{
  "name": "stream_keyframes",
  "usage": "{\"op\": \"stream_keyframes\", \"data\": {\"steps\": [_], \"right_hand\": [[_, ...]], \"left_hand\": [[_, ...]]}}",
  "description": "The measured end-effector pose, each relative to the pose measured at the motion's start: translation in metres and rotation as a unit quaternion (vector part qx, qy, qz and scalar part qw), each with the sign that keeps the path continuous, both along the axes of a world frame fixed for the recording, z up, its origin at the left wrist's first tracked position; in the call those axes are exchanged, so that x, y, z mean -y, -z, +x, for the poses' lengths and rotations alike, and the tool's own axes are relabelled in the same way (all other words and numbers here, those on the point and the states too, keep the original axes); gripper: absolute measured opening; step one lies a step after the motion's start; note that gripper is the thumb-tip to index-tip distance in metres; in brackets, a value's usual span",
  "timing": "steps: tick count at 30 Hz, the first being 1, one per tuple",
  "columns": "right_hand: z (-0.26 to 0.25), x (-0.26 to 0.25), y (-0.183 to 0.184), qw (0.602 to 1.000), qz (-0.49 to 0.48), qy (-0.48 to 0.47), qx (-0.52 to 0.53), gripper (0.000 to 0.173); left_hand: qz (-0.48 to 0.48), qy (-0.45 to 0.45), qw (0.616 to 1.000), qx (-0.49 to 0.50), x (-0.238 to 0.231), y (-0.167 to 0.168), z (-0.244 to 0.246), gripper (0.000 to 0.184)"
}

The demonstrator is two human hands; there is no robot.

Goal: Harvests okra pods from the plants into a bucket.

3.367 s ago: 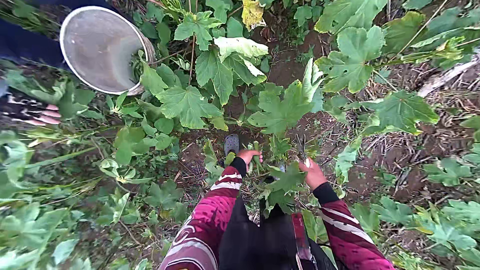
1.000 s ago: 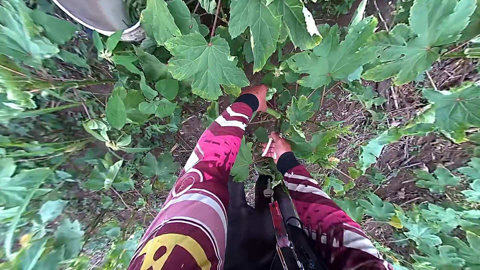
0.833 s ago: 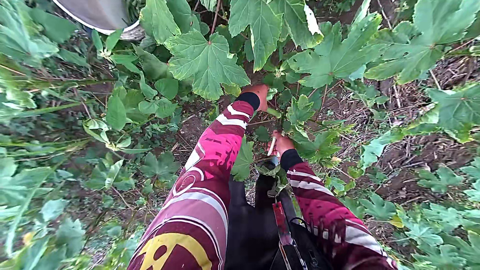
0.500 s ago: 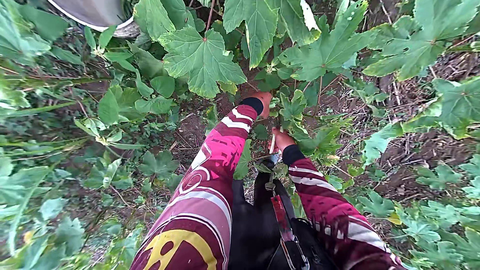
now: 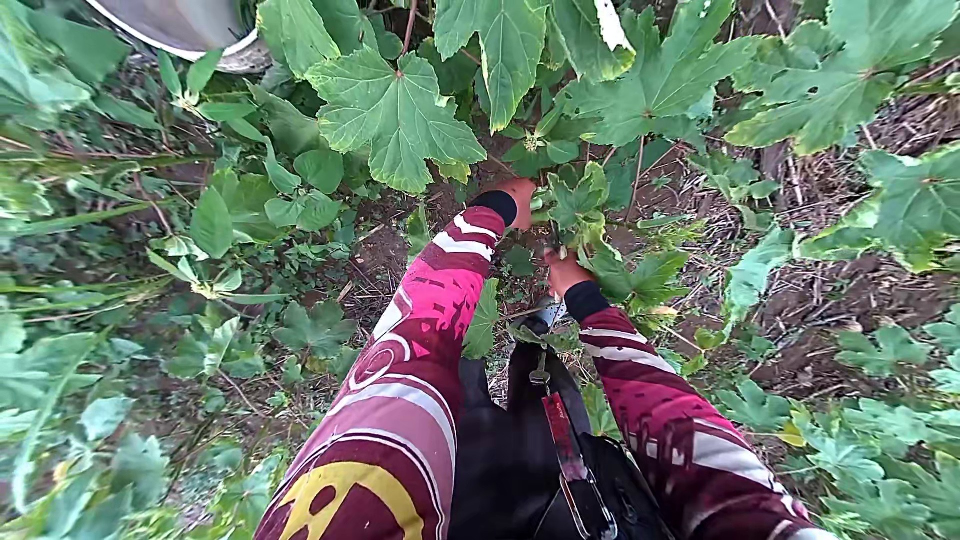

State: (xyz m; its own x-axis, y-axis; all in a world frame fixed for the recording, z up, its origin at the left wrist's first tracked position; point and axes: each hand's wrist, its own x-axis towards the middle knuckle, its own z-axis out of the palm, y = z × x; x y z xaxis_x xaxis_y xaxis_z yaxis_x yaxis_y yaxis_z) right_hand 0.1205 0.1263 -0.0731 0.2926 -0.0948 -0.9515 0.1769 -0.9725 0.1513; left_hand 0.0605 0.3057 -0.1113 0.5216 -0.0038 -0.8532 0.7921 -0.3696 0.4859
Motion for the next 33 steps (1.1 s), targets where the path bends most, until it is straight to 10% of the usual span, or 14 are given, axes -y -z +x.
{"op": "stream_keyframes", "data": {"steps": [3, 7, 12, 20, 24, 28, 33], "right_hand": [[0.006, 0.005, -0.006, 0.996, 0.023, -0.084, 0.003, 0.064], [0.014, 0.016, 0.007, 0.998, 0.021, 0.054, -0.022, 0.066], [-0.004, 0.045, -0.022, 0.981, 0.023, 0.166, -0.094, 0.065], [-0.024, 0.076, -0.083, 0.968, 0.075, 0.202, -0.126, 0.047], [-0.029, 0.071, -0.094, 0.962, 0.109, 0.200, -0.150, 0.045], [-0.020, 0.081, -0.111, 0.951, 0.130, 0.215, -0.179, 0.045], [-0.007, 0.121, -0.134, 0.944, 0.169, 0.205, -0.195, 0.050]], "left_hand": [[0.001, -0.003, 1.000, 0.006, -0.002, 0.004, -0.007, 0.056], [-0.005, -0.031, 0.999, 0.023, -0.001, 0.017, -0.026, 0.057], [-0.066, -0.306, 0.948, 0.057, -0.008, -0.048, -0.083, 0.059], [-0.066, -0.760, 0.613, 0.205, -0.158, -0.198, -0.171, 0.025], [0.033, -0.842, 0.512, 0.167, -0.260, -0.186, -0.208, 0.070], [0.147, -0.825, 0.541, 0.068, -0.246, -0.162, -0.192, 0.097], [0.189, -0.722, 0.630, 0.215, -0.122, -0.169, -0.137, 0.046]]}}
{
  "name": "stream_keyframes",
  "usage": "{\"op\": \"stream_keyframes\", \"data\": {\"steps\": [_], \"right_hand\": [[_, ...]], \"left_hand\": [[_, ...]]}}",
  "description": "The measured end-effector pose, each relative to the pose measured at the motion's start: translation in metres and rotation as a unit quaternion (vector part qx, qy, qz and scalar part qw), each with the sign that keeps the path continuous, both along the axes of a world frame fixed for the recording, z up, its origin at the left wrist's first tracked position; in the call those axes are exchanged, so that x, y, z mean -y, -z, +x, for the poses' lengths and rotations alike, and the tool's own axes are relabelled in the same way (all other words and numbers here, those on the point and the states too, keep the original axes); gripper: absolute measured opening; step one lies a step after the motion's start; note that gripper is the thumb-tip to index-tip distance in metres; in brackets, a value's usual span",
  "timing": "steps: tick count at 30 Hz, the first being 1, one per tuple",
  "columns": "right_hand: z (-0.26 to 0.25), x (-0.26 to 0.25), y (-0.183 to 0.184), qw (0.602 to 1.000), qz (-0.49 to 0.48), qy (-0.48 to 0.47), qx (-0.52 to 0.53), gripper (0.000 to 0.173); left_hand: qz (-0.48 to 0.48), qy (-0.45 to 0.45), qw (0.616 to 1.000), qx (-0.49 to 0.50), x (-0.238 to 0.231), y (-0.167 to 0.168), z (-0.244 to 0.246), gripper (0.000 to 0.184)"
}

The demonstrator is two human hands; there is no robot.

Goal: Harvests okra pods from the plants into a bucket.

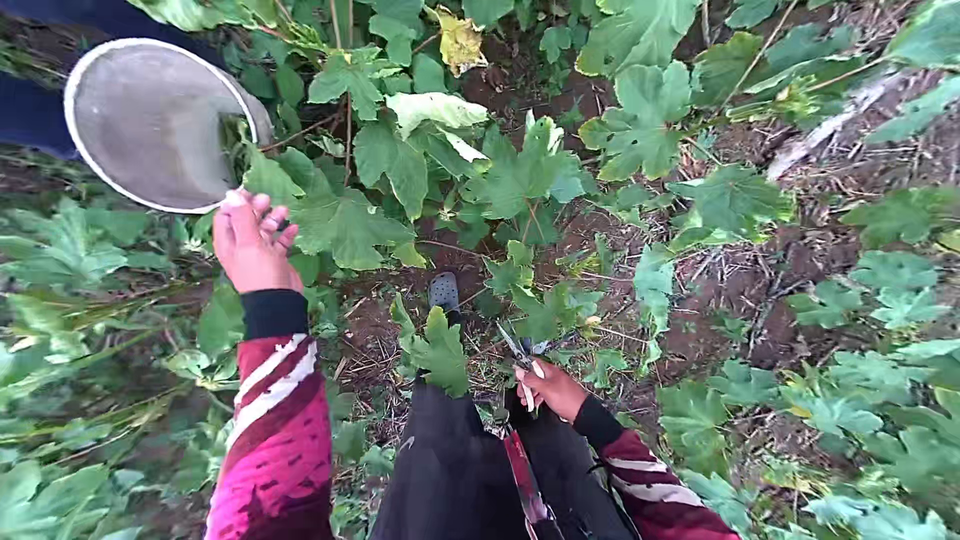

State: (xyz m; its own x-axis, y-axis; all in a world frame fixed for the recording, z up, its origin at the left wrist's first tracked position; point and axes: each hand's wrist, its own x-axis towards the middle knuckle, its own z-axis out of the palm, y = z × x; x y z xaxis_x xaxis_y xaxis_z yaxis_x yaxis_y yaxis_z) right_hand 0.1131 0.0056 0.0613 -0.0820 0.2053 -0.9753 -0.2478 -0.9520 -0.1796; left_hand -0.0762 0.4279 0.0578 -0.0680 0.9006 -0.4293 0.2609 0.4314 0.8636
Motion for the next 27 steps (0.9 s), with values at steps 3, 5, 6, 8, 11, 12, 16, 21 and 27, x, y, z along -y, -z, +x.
{"op": "stream_keyframes", "data": {"steps": [3, 5, 6, 8, 11, 12, 16, 21, 27], "right_hand": [[0.003, 0.036, -0.013, 0.999, 0.022, -0.046, 0.016, 0.057], [0.003, 0.061, -0.022, 0.998, 0.047, -0.033, 0.041, 0.060], [0.003, 0.073, -0.028, 0.997, 0.063, -0.012, 0.051, 0.059], [0.004, 0.097, -0.035, 0.990, 0.105, 0.057, 0.076, 0.056], [0.004, 0.127, -0.034, 0.954, 0.173, 0.205, 0.132, 0.049], [0.007, 0.135, -0.032, 0.938, 0.186, 0.249, 0.151, 0.047], [0.028, 0.160, -0.026, 0.889, 0.202, 0.354, 0.208, 0.044], [0.062, 0.161, -0.023, 0.873, 0.234, 0.370, 0.213, 0.047], [0.061, 0.168, -0.019, 0.878, 0.247, 0.368, 0.179, 0.048]], "left_hand": [[-0.017, 0.154, 0.987, 0.047, 0.105, 0.004, 0.027, 0.034], [-0.042, 0.271, 0.961, 0.030, 0.166, 0.003, 0.060, 0.034], [-0.047, 0.343, 0.938, 0.013, 0.190, 0.001, 0.080, 0.036], [-0.033, 0.503, 0.863, -0.040, 0.227, -0.002, 0.124, 0.045], [-0.022, 0.682, 0.719, -0.135, 0.275, 0.003, 0.173, 0.063], [-0.020, 0.721, 0.675, -0.155, 0.292, 0.002, 0.180, 0.064], [-0.031, 0.783, 0.593, -0.183, 0.360, -0.007, 0.174, 0.062], [-0.074, 0.760, 0.603, -0.230, 0.405, 0.002, 0.145, 0.059], [-0.084, 0.716, 0.659, -0.215, 0.389, 0.003, 0.130, 0.050]]}}
